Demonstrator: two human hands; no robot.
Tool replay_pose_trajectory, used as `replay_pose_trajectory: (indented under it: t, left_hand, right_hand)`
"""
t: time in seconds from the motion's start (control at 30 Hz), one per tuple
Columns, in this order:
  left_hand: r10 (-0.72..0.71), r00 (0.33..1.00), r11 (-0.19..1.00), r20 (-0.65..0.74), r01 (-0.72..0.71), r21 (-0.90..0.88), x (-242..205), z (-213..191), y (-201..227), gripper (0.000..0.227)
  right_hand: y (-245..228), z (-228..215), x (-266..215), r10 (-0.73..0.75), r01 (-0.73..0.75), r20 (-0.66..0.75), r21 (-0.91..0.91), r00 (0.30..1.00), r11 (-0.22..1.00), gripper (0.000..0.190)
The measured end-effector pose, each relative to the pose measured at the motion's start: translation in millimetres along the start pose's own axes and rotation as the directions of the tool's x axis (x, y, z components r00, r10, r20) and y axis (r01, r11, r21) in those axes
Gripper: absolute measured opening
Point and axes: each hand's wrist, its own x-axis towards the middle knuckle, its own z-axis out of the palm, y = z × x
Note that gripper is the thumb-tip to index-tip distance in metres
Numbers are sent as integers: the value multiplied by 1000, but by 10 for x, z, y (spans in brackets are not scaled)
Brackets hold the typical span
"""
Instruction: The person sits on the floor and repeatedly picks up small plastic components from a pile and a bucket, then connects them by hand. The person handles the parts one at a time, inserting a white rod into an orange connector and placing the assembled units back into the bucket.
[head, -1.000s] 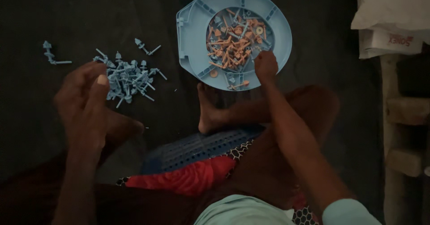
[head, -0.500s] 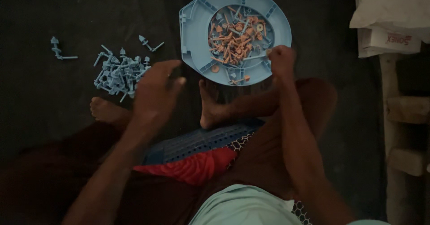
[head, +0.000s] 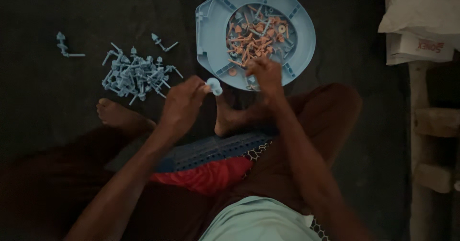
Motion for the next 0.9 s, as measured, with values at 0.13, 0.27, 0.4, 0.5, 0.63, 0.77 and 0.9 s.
replay_pose_trajectory:
  t: [0.13,0.27,0.4,0.5,0.63,0.77,0.9]
  left_hand:
    - [13,1000,941,-21,-19,-337,36,-34,-111,29]
    - [-108,993,880,49,119,-461,30,-90,-156,32]
    - [-156,986,817,66,166,-553,6,-129,-172,36]
    - [-170,982,770,78,182,-612,4,-135,-170,38]
    - [-188,979,717,81,193,-670,-36,-118,-182,39]
    - [-193,980,737,46,175,-653,-45,-127,-182,39]
    - [-204,978,704,48,181,-687,-11,-137,-184,37]
  right_hand:
    - [625,-204,371,-130,65,-68,-587,989,807,23]
    - [964,-15,354,109,-177,-139,-738,984,651,24]
    - [958,118,278,-59,-55,-95,-873,994,485,26]
    - [892,148,299,-64,-54,-93,-889,994,456,23]
    - [868,107,282,-120,-56,-131,-868,984,493,21]
    - [789,13,377,-55,-114,-199,-742,978,661,27]
    - [631,-78,391,119,-101,-129,140,985,985,6]
